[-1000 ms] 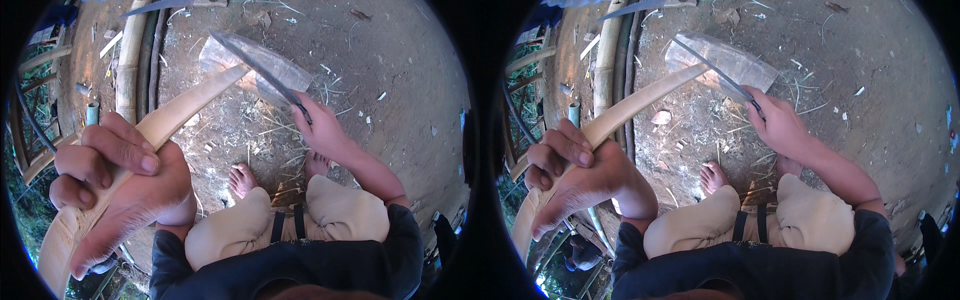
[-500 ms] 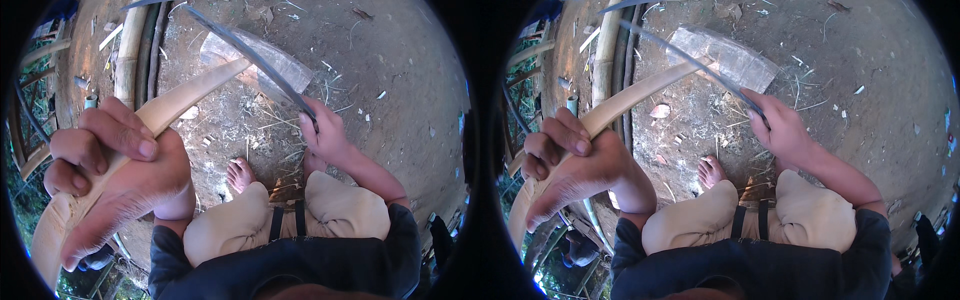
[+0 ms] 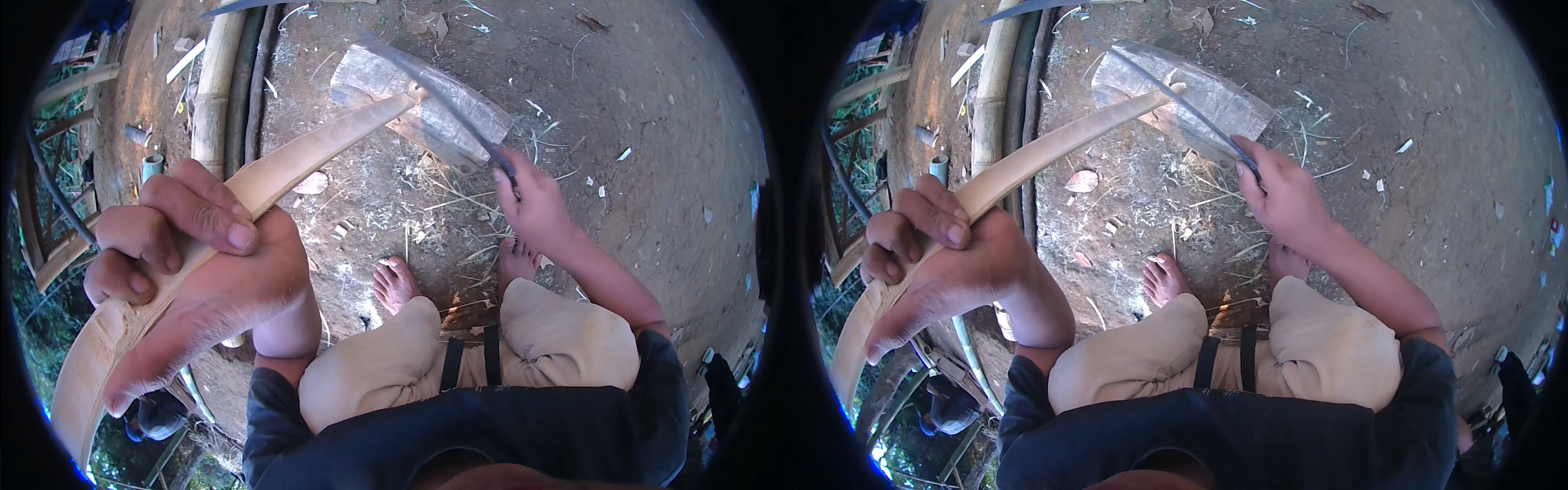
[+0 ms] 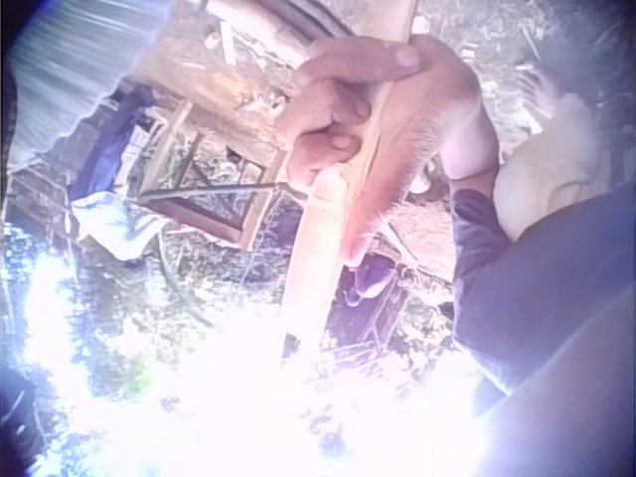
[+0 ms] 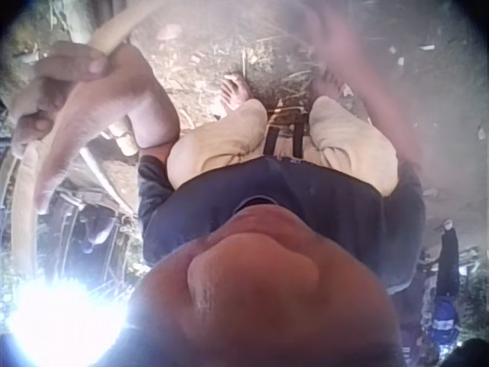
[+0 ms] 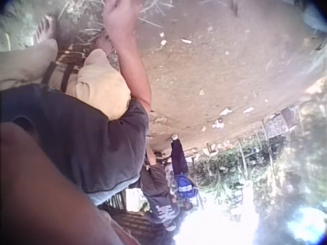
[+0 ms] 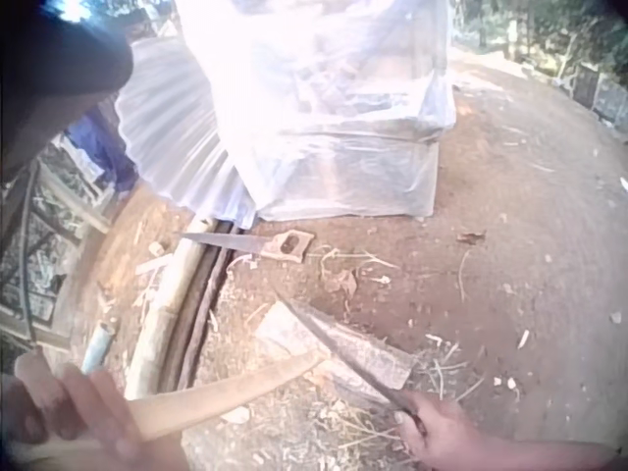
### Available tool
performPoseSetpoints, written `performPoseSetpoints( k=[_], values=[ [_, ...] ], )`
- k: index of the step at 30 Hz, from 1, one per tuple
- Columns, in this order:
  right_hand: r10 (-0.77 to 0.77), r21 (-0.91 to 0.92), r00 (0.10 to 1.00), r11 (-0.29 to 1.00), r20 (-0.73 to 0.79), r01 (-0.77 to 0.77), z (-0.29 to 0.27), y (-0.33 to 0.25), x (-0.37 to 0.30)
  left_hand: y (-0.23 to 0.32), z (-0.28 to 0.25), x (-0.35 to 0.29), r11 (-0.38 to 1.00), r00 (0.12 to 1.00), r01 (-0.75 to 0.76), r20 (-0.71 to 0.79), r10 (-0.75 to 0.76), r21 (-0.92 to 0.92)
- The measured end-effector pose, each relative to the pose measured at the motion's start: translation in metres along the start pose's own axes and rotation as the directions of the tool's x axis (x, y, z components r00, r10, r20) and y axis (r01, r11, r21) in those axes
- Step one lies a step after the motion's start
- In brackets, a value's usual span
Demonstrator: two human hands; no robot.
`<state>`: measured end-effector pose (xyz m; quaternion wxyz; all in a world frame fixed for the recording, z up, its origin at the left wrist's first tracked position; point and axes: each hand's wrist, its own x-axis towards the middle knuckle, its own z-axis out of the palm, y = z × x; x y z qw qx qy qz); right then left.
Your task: The person works on a bamboo structure, fitting and adjusting bamboo strips into a woven wall. Later, the person sits on the ground and uses a machete to split a bamboo stalk into thin strips.
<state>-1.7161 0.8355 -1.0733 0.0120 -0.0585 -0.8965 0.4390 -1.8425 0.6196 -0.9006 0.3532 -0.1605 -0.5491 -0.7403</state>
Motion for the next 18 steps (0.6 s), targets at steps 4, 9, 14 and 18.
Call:
performPoseSetpoints(
  k=[4, 9, 14, 18],
  values=[
    [0.090, -0.187, 0.992, 0.980, 0.086, -0.073, 0.026, 0.021, -0.013, 0.002, -0.010, 0.003, 0.999, 1.000, 0.019, -0.007, -0.020, -0.049],
    [0.189, 0.042, 0.973, 0.980, 0.131, -0.196, 0.016, 0.032, 0.000, -0.002, -0.048, 0.006, 0.955, 0.979, 0.079, 0.204, -0.020, -0.287],
    [0.144, 0.117, 0.983, 0.981, 0.110, -0.156, 0.013, 0.025, -0.007, 0.022, -0.072, 0.000, 0.950, 0.920, 0.192, 0.381, -0.088, -0.245],
    [0.165, 0.065, 0.976, 0.982, 0.141, -0.176, 0.011, 0.028, -0.006, 0.053, -0.068, -0.020, 0.948, 0.888, 0.211, 0.452, -0.085, -0.237]
  ],
)
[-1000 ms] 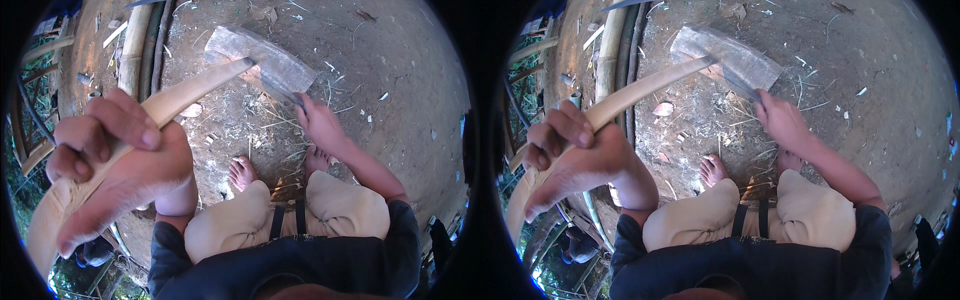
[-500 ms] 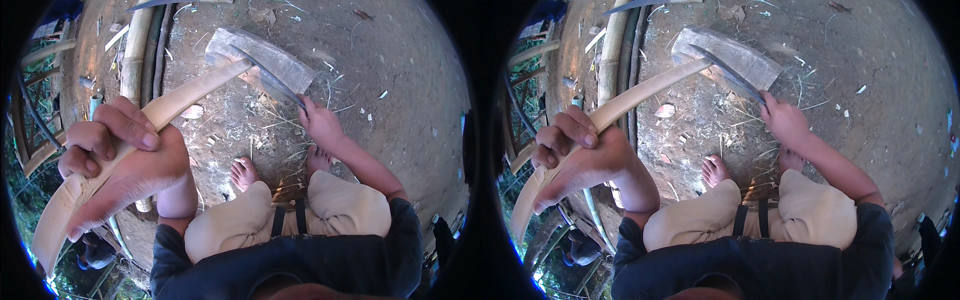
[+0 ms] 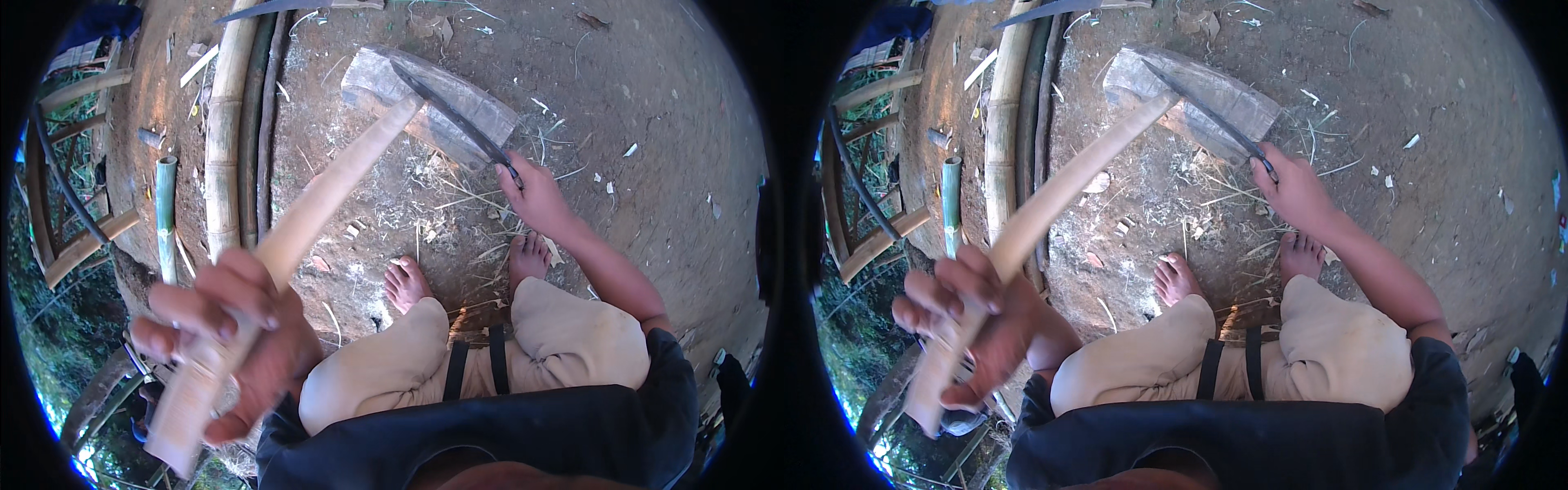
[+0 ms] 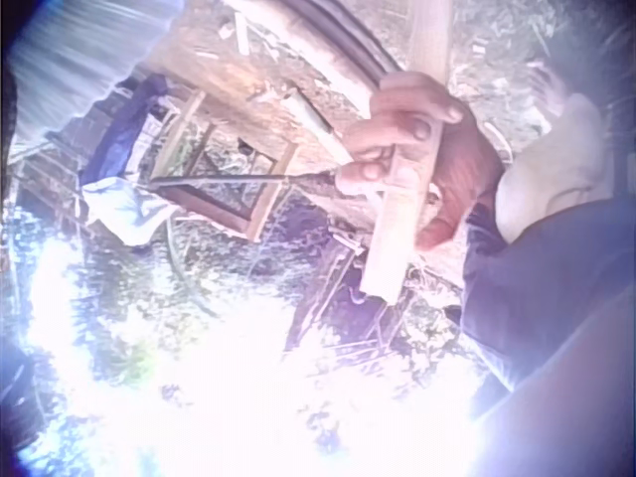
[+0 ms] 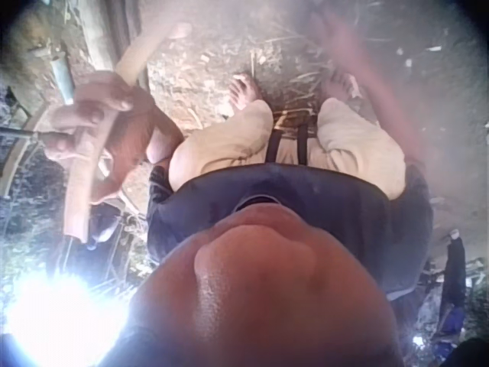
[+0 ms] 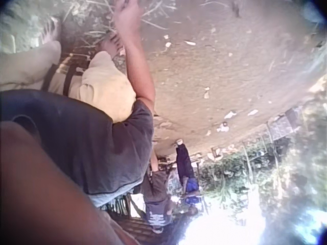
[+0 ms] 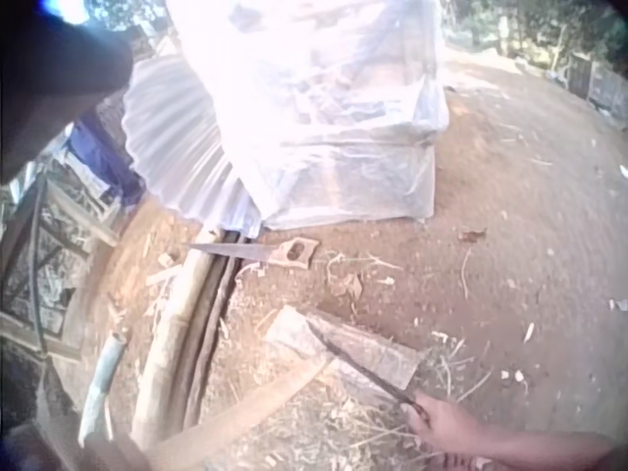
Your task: The person works on a bamboo structure, fitting and adjusting bamboo strips into a woven wall. Later, the person sits on the ground and uses a machete to split a bamboo stalk into thin strips.
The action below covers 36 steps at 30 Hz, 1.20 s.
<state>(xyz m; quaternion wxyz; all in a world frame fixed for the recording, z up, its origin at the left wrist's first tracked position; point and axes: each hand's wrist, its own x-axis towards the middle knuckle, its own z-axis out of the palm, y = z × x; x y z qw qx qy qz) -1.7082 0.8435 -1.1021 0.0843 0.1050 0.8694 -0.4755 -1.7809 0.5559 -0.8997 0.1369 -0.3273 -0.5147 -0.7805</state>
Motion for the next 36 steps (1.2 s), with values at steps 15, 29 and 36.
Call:
performPoseSetpoints(
  k=[15, 29, 36],
  values=[
    [-0.464, -0.051, 0.883, 0.883, 0.067, 0.467, -0.013, -0.034, -0.036, -0.002, 0.056, -0.042, 0.870, 0.905, -0.355, -0.107, 0.411, 0.341],
    [-0.485, 0.094, 0.868, 0.874, 0.106, 0.477, 0.006, -0.052, -0.036, -0.008, 0.045, -0.017, 0.878, 0.855, -0.326, -0.286, 0.432, 0.351],
    [-0.512, 0.128, 0.852, 0.857, 0.106, 0.499, 0.012, -0.056, -0.026, -0.005, 0.039, -0.008, 0.861, 0.815, -0.284, -0.368, 0.448, 0.422]
  ],
)
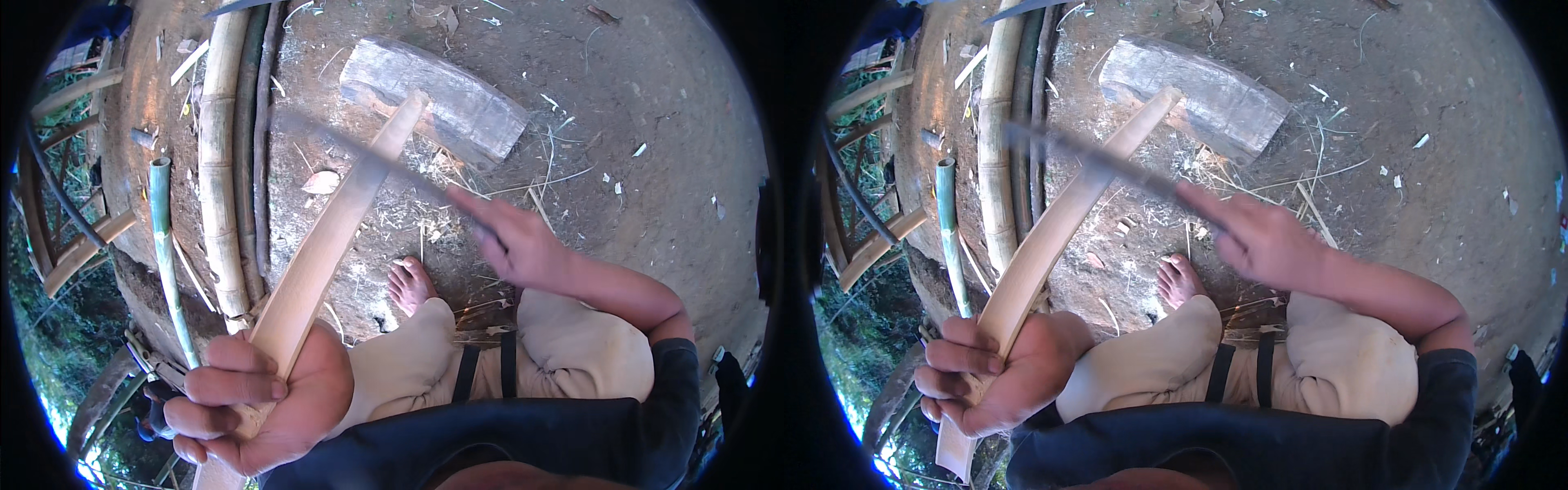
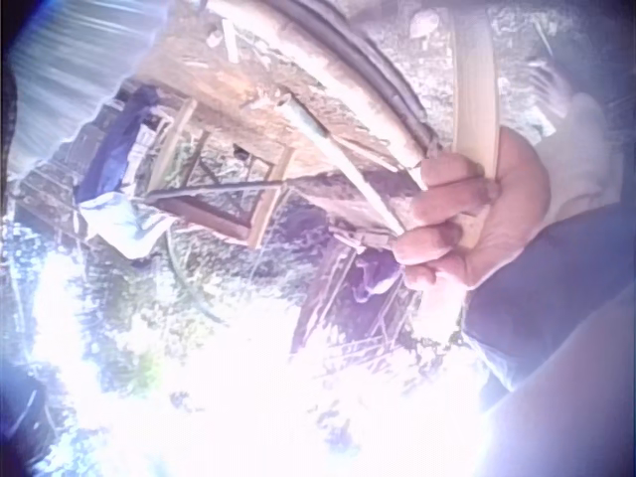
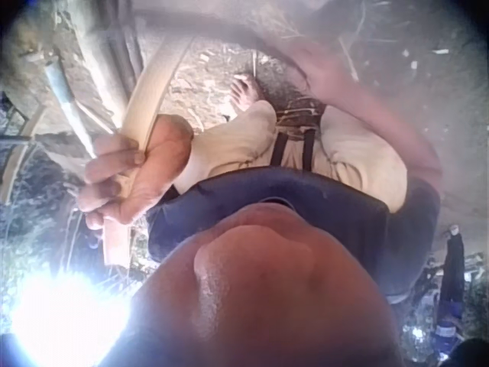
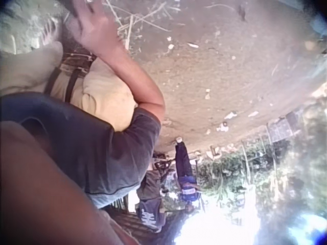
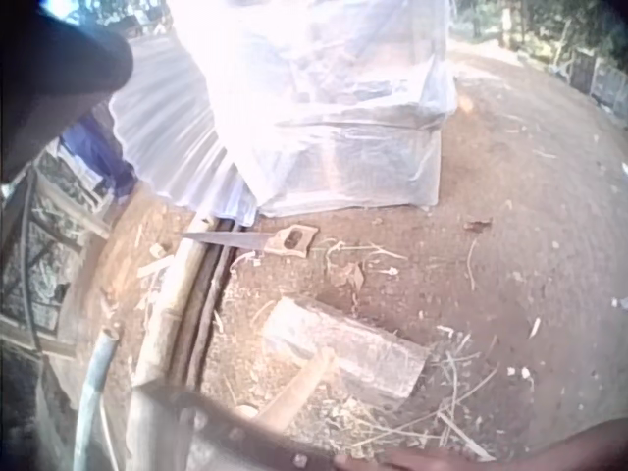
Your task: The person works on a bamboo structure, fitting and adjusting bamboo strips into a woven wall. Later, the person sits on the ground and uses a machete to split a bamboo stalk into thin strips.
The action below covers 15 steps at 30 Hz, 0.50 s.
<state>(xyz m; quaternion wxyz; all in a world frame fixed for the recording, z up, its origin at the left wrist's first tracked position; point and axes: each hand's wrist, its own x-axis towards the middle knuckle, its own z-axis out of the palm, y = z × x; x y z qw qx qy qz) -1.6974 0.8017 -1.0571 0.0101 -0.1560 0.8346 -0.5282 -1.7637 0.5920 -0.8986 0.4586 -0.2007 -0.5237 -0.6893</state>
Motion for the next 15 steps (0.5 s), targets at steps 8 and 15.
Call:
performPoseSetpoints(
  k=[8, 15],
  values=[
    [-0.098, -0.204, 0.995, 0.974, 0.004, 0.096, -0.007, 0.009, 0.000, -0.008, -0.006, 0.006, 0.998, 0.998, 0.017, 0.055, -0.014, -0.057],
    [-0.141, -0.208, 0.972, 0.961, 0.190, 0.180, -0.021, -0.008, 0.012, -0.012, -0.010, 0.010, 0.999, 1.000, 0.019, 0.002, -0.019, -0.036]
  ],
)
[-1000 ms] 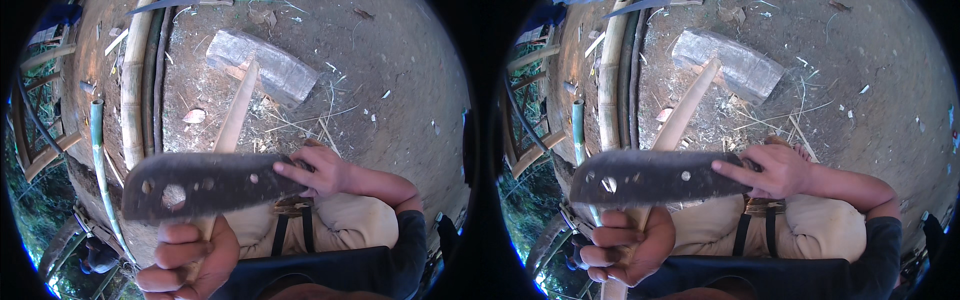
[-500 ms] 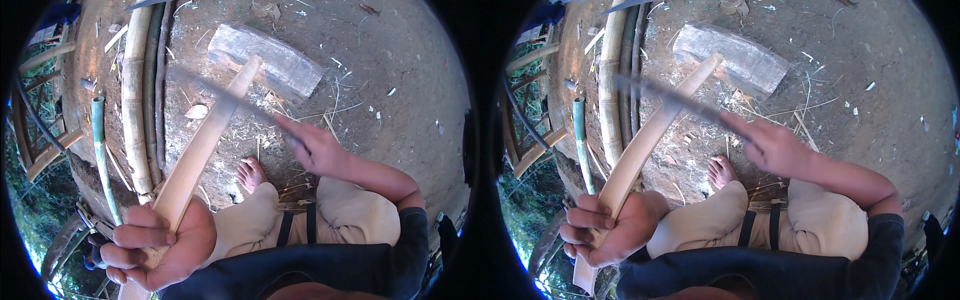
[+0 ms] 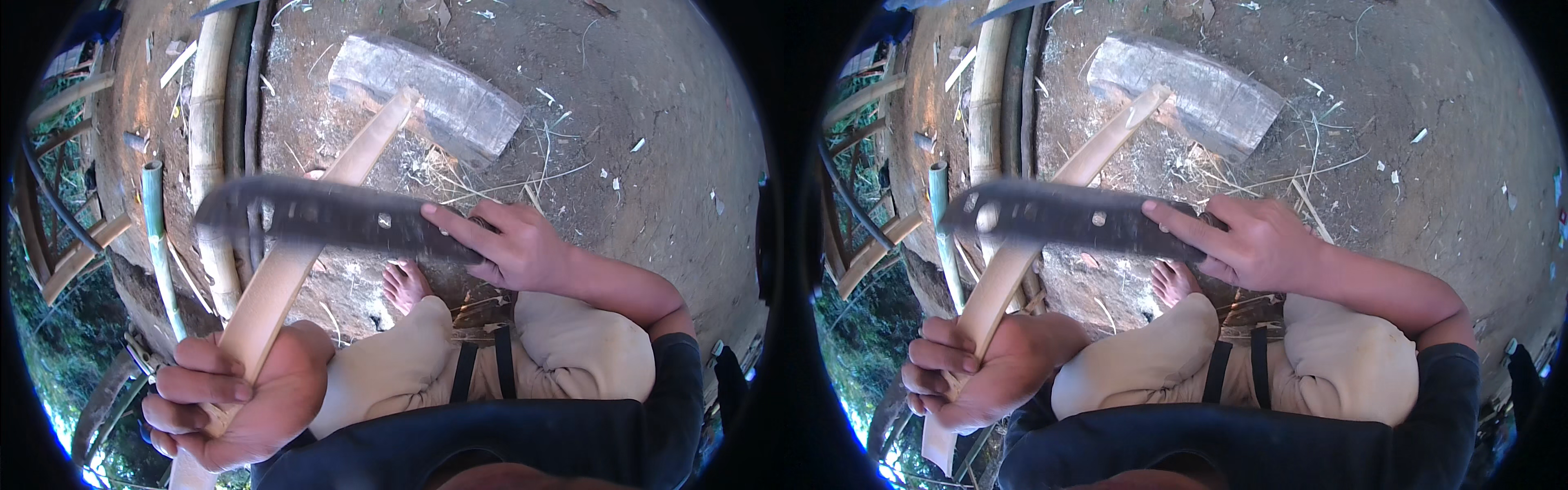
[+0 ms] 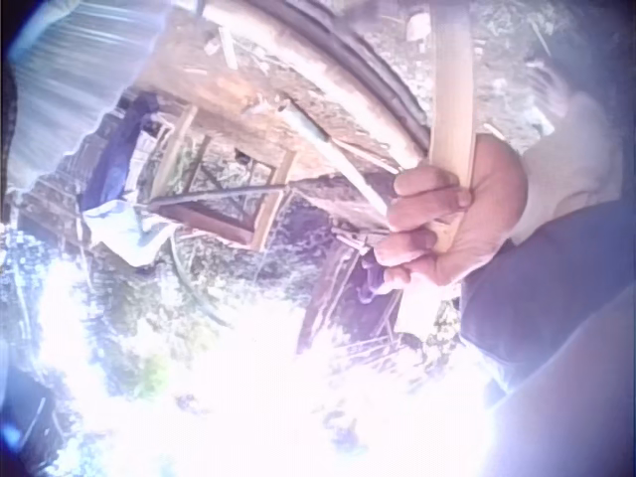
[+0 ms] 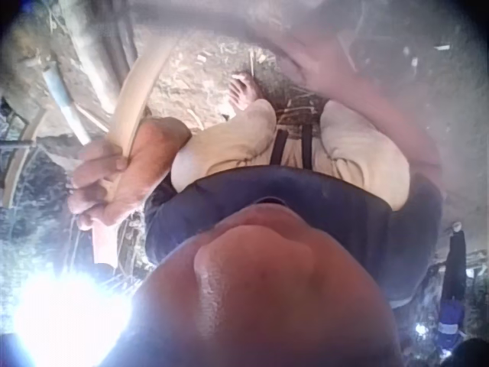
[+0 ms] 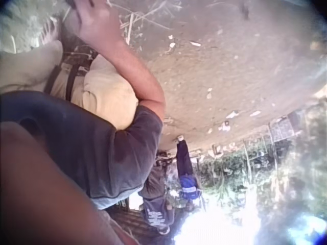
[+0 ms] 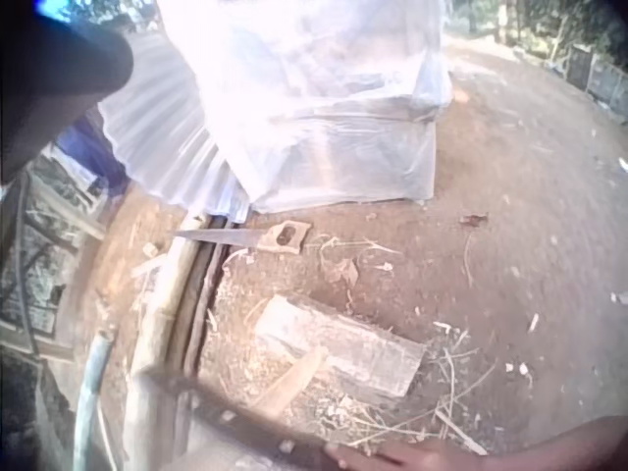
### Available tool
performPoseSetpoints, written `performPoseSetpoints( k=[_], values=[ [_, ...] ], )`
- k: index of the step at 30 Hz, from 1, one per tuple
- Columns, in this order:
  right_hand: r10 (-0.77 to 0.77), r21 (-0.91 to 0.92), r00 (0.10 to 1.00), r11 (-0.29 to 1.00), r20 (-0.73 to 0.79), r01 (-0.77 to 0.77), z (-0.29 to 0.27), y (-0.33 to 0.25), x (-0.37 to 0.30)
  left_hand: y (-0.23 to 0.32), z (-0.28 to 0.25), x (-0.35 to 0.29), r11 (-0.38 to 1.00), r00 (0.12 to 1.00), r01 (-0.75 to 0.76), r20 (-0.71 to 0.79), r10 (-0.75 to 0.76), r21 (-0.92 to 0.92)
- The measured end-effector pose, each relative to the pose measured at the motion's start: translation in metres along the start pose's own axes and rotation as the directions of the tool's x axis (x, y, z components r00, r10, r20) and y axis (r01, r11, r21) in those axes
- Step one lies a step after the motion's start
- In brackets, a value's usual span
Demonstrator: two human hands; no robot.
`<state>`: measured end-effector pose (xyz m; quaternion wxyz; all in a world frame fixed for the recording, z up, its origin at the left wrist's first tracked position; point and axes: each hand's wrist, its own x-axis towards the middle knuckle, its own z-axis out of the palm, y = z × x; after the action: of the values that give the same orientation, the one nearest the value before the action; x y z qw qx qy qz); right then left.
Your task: The person works on a bamboo structure, fitting and adjusting bamboo strips into a woven wall. Later, the person sits on the ground and uses a machete to split a bamboo stalk into thin strips.
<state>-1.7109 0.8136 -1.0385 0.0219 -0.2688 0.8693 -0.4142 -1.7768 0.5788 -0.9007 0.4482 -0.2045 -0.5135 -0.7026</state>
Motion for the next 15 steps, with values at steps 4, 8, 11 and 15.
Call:
performPoseSetpoints(
  k=[4, 8, 11, 15],
  values=[
    [0.555, 0.367, 0.830, 0.784, -0.054, -0.501, 0.031, 0.041, -0.006, -0.004, 0.000, 0.007, 1.000, 1.000, 0.020, -0.015, -0.020, 0.007],
    [0.158, 0.013, 0.980, 0.987, -0.120, -0.158, 0.017, 0.016, -0.005, -0.005, -0.003, 0.003, 0.996, 0.998, -0.035, -0.040, 0.038, 0.083],
    [0.511, 0.101, 0.859, 0.857, -0.025, -0.506, 0.014, 0.029, -0.009, -0.006, -0.003, 0.007, 0.992, 0.996, 0.002, -0.083, 0.008, 0.129],
    [0.375, 0.155, 0.915, 0.923, -0.149, -0.353, 0.022, 0.039, -0.009, -0.004, -0.009, 0.004, 0.994, 0.999, 0.049, 0.009, -0.048, -0.094]
  ],
)
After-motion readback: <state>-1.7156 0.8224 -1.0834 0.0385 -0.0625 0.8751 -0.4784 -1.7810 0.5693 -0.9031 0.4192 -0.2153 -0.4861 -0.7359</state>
